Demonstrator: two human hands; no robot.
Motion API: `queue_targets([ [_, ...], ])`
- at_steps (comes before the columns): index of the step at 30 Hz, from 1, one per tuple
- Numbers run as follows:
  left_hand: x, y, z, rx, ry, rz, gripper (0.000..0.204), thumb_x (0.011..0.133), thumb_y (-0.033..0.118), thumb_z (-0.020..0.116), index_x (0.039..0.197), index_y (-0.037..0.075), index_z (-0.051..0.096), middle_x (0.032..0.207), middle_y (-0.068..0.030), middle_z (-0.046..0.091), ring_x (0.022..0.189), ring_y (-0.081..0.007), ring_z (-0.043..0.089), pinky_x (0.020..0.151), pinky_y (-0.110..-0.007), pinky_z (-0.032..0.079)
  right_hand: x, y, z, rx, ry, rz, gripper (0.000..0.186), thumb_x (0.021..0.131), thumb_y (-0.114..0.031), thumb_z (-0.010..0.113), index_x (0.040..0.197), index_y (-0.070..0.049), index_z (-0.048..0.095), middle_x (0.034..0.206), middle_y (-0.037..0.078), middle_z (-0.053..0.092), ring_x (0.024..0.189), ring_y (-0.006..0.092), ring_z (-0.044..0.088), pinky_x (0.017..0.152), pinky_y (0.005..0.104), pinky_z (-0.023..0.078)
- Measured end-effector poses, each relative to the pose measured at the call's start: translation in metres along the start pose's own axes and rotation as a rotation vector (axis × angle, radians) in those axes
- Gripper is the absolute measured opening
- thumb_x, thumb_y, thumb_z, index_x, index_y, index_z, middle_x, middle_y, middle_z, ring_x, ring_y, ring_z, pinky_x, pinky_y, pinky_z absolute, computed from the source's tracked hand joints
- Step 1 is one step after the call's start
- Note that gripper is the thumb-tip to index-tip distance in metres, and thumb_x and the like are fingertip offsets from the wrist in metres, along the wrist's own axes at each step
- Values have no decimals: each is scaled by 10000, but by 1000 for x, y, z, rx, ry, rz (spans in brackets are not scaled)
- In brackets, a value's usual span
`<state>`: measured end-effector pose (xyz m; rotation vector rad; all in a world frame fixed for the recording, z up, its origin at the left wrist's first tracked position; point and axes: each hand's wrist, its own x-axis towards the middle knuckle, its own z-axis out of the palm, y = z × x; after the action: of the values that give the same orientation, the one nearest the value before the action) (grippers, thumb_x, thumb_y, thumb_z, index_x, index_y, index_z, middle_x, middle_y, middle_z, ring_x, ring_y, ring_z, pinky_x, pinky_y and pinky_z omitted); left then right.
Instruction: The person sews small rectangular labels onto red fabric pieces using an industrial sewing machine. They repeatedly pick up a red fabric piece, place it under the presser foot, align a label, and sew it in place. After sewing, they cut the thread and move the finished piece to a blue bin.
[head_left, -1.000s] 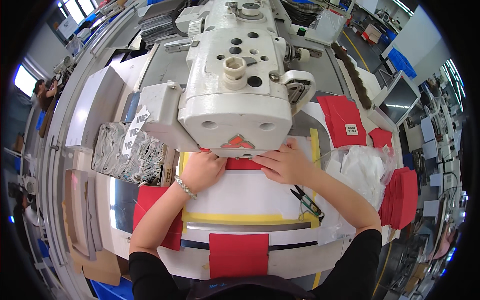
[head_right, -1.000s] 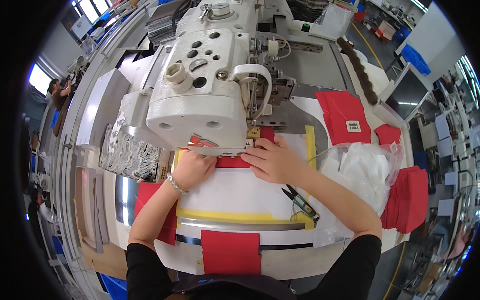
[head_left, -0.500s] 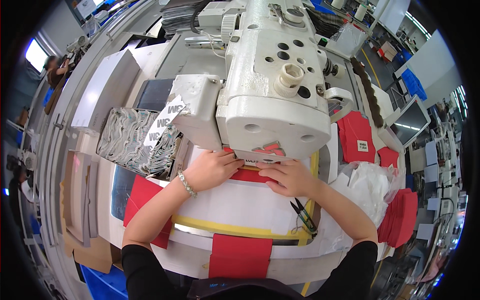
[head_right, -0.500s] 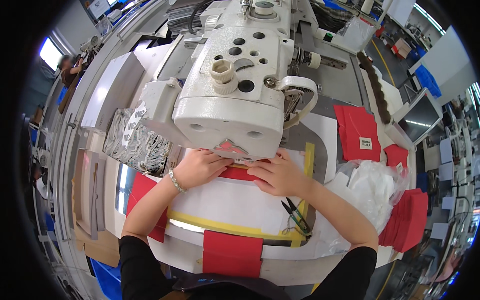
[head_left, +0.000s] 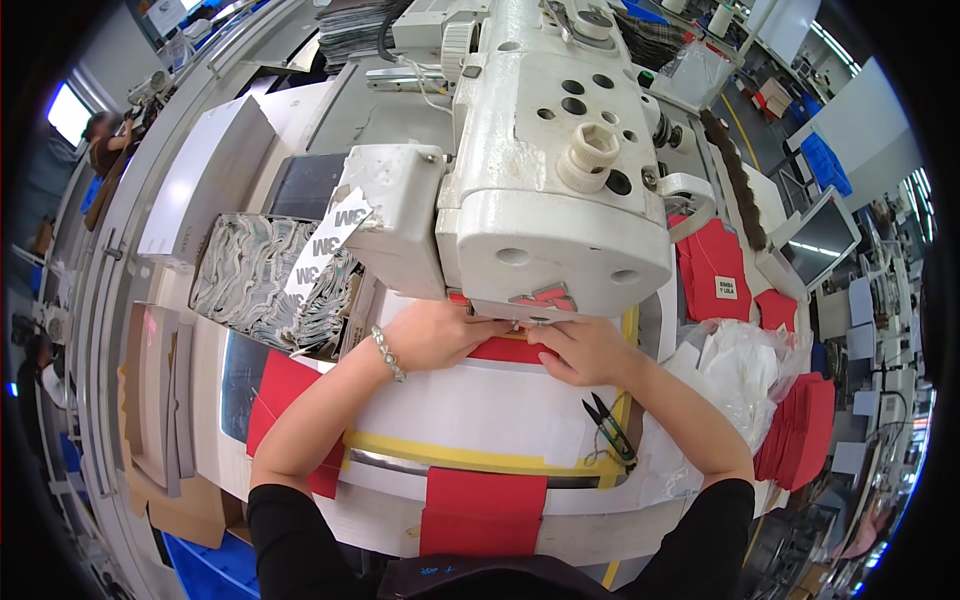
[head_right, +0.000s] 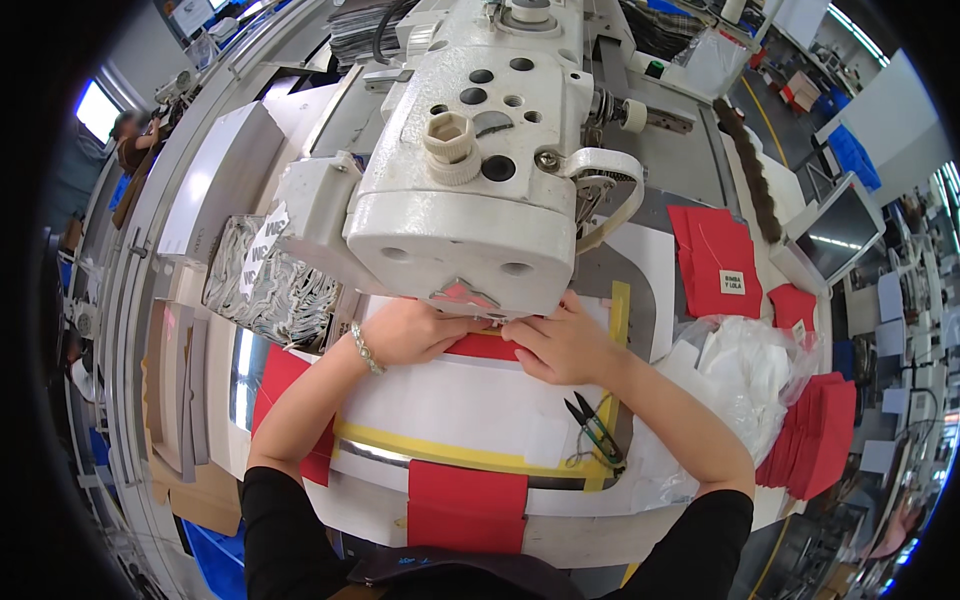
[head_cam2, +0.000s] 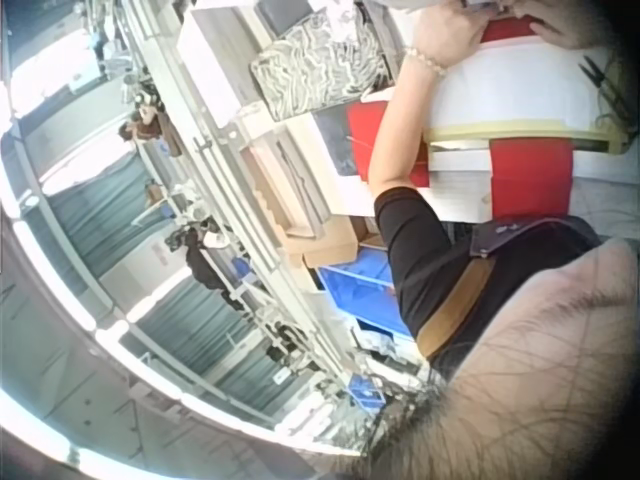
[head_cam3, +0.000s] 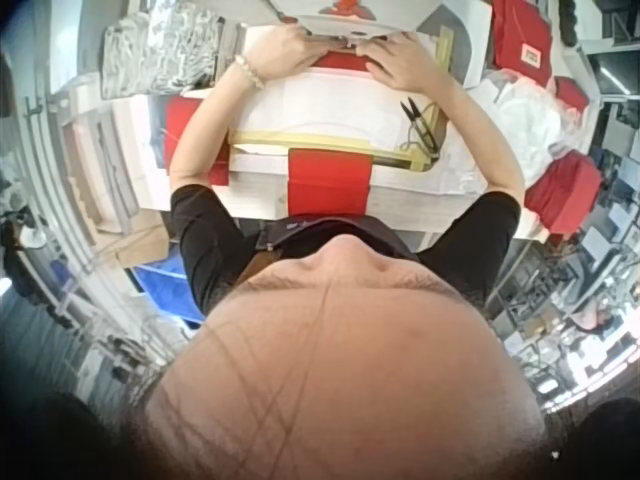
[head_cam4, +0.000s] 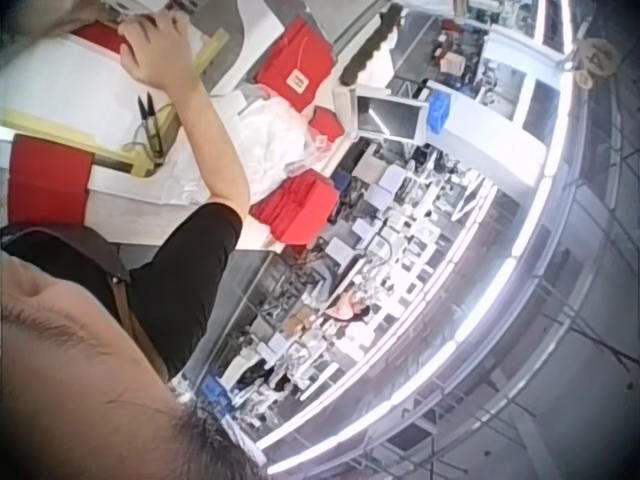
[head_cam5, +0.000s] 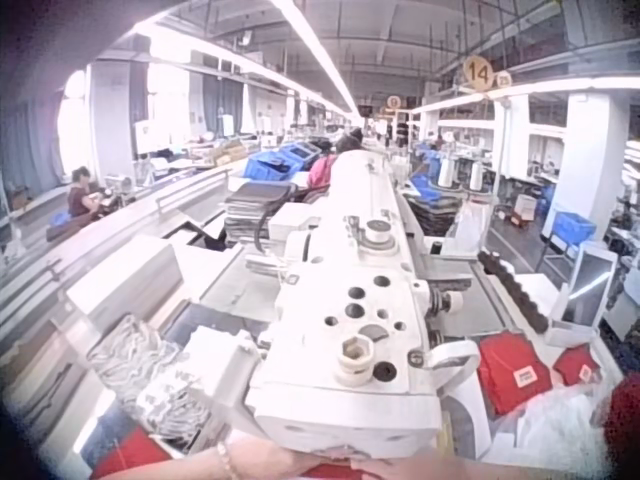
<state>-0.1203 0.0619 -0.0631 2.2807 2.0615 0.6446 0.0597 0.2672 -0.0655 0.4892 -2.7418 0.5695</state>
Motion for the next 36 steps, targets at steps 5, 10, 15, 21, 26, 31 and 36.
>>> queue_targets([
  [5,-1,1,-5,74,207,108,147,792,192,688,905,99,708,786,14,668,712,-167,652,607,-336,533,1,0,2,-11,6,-6,229,748,-140,672,976,-139,644,947,12,669,1019,214,570,964,426,348],
  [10,-6,1,-6,142,207,78,136,790,220,707,856,102,705,756,28,650,708,-148,642,618,-331,529,2,-1,1,8,-1,-1,218,742,-131,668,959,-142,644,954,13,668,1020,220,574,963,426,356],
  [15,-7,-4,-3,89,192,72,145,799,238,711,860,107,715,771,25,653,725,-150,650,609,-337,529,3,-2,0,14,5,-2,213,741,-130,666,953,-141,640,948,8,664,991,217,588,950,409,364],
  [21,-3,-3,0,29,222,60,131,794,204,714,894,121,721,806,-5,657,732,-175,653,617,-354,528,4,-4,-4,21,-23,14,228,745,-127,660,970,-134,631,921,10,648,950,217,597,906,413,381],
  [26,-3,0,2,-29,208,19,166,787,193,720,944,144,734,772,-20,658,722,-192,655,625,-354,528,5,-6,-9,77,-24,28,248,727,-104,658,971,-126,619,904,25,650,823,243,620,745,394,455],
  [31,-5,1,1,-72,104,-43,233,814,210,719,1043,172,742,895,-53,713,769,-241,678,672,-360,551,-1,-1,-13,44,85,-25,164,725,-65,640,877,-81,582,792,57,625,638,255,596,582,351,476],
  [36,1,4,-4,-52,97,-33,231,848,249,691,1071,205,735,866,-51,712,701,-238,676,609,-348,553,2,-1,-14,11,113,-81,190,694,-54,633,875,-80,583,824,82,621,719,285,600,635,383,480],
])
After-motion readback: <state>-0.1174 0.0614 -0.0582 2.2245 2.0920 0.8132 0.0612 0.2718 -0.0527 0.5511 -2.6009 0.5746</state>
